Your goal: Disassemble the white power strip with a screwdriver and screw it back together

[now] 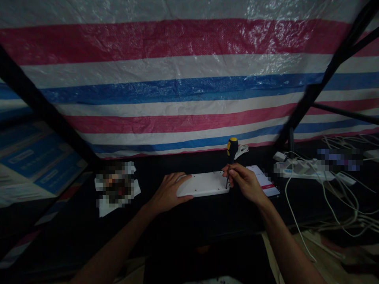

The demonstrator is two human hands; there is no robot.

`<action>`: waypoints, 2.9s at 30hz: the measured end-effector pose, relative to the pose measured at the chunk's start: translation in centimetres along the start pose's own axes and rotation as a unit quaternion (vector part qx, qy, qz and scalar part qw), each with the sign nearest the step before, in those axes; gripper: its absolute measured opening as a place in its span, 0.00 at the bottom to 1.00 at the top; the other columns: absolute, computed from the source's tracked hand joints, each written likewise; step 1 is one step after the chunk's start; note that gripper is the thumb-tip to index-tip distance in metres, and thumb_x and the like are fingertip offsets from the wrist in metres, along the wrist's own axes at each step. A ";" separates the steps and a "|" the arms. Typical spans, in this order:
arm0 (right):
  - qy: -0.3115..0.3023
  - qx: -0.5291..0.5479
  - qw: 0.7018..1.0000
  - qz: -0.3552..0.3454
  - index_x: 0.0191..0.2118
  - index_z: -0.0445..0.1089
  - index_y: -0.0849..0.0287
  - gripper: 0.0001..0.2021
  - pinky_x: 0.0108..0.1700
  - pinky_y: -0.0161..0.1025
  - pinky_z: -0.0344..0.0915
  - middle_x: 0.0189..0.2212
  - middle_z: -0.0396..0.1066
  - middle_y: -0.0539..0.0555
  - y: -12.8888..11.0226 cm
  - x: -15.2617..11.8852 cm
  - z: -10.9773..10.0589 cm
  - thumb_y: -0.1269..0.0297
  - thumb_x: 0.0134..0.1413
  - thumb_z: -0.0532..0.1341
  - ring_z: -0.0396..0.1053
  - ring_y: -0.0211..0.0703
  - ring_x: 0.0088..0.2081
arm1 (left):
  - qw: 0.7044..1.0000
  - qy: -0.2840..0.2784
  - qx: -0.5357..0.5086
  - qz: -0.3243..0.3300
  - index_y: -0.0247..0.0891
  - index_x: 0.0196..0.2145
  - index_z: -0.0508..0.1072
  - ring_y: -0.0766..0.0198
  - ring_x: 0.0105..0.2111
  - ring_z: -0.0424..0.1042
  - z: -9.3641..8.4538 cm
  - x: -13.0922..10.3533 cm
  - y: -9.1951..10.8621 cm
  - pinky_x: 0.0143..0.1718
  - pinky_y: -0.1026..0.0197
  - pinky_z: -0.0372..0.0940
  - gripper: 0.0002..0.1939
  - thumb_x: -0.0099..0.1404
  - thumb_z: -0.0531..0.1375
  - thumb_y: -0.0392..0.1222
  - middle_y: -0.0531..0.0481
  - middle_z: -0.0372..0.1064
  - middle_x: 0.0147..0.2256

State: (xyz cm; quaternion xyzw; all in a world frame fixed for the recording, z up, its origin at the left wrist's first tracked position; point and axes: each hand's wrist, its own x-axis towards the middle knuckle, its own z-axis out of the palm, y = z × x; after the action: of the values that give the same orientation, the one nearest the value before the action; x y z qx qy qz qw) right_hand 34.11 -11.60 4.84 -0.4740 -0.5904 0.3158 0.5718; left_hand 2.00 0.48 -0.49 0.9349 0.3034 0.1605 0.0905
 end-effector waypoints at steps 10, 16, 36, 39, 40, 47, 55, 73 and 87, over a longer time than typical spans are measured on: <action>0.042 0.096 0.993 0.050 0.45 0.63 0.52 0.21 0.21 0.32 0.66 0.31 0.79 0.48 1.3 0.0 0.2 0.49 0.59 0.73 0.67 0.35 0.20 | 1.000 -0.006 -0.001 0.001 0.49 0.72 0.63 0.44 0.64 0.64 0.0 -0.1 -0.2 0.64 0.43 0.57 0.40 0.70 0.64 0.67 0.42 0.64 0.66; -0.010 0.016 1.000 0.007 0.44 0.76 0.56 0.17 0.31 0.40 0.73 0.34 0.78 0.54 0.4 -0.5 -0.5 0.47 0.71 0.62 0.71 0.39 0.26 | 1.000 -0.004 -0.005 0.000 0.51 0.72 0.62 0.43 0.64 0.64 0.0 -0.1 0.0 0.64 0.43 0.57 0.40 0.70 0.64 0.67 0.43 0.64 0.66; 0.003 -0.094 0.992 -0.081 0.43 0.66 0.53 0.16 0.30 0.37 0.70 0.35 0.77 0.51 1.4 6.8 1.9 0.47 0.75 0.54 0.73 0.37 0.26 | 1.000 -0.012 -0.003 -0.005 0.51 0.73 0.63 0.42 0.63 0.64 0.1 0.0 -0.1 0.64 0.42 0.56 0.41 0.69 0.64 0.68 0.42 0.65 0.66; -0.031 -0.113 0.991 -0.070 0.43 0.66 0.53 0.15 0.29 0.36 0.70 0.33 0.76 0.49 2.0 7.2 2.4 0.48 0.76 0.53 0.73 0.37 0.25 | 1.000 -0.011 -0.007 0.000 0.52 0.73 0.62 0.43 0.64 0.64 0.1 0.0 -0.1 0.65 0.42 0.56 0.41 0.69 0.63 0.69 0.43 0.65 0.66; -0.034 -0.116 0.990 -0.069 0.43 0.66 0.53 0.14 0.29 0.36 0.70 0.33 0.76 0.49 2.2 7.2 2.5 0.49 0.76 0.53 0.73 0.37 0.26 | 1.000 -0.010 -0.007 0.001 0.52 0.73 0.62 0.43 0.64 0.63 0.1 0.0 -0.1 0.65 0.42 0.56 0.41 0.69 0.63 0.70 0.43 0.64 0.66; -0.039 -0.041 0.997 -0.048 0.49 0.69 0.54 0.15 0.31 0.36 0.72 0.35 0.76 0.50 3.3 7.4 2.0 0.49 0.74 0.56 0.72 0.37 0.27 | 1.000 -0.010 -0.007 -0.001 0.51 0.72 0.64 0.43 0.64 0.64 -0.2 0.0 0.0 0.64 0.43 0.56 0.40 0.70 0.61 0.70 0.42 0.65 0.66; -0.011 -0.009 1.000 0.022 0.39 0.62 0.53 0.19 0.22 0.31 0.63 0.33 0.77 0.47 3.4 7.7 2.2 0.50 0.59 0.70 0.68 0.34 0.22 | 1.000 -0.014 -0.008 -0.005 0.51 0.72 0.64 0.43 0.64 0.63 -0.2 0.1 0.1 0.64 0.43 0.56 0.40 0.70 0.62 0.70 0.43 0.65 0.66; -0.057 0.017 0.998 -0.026 0.45 0.71 0.57 0.15 0.30 0.37 0.73 0.39 0.81 0.55 3.2 7.2 1.6 0.49 0.70 0.62 0.72 0.36 0.26 | 1.000 -0.016 0.004 -0.005 0.50 0.72 0.64 0.43 0.64 0.64 -0.2 0.1 0.1 0.64 0.43 0.56 0.40 0.70 0.64 0.68 0.42 0.65 0.66; -0.018 -0.044 0.997 -0.056 0.46 0.67 0.54 0.12 0.28 0.34 0.69 0.32 0.76 0.50 -1.1 2.8 2.0 0.51 0.77 0.55 0.70 0.36 0.24 | 1.000 -0.005 -0.001 0.001 0.50 0.72 0.63 0.43 0.64 0.64 0.2 0.0 -0.2 0.64 0.43 0.56 0.41 0.69 0.64 0.69 0.42 0.65 0.66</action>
State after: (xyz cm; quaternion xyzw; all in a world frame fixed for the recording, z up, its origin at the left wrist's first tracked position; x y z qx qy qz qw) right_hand 32.25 -9.08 6.58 -0.4593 -0.6398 0.2651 0.5562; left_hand 1.97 0.65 -0.75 0.9361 0.3017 0.1556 0.0925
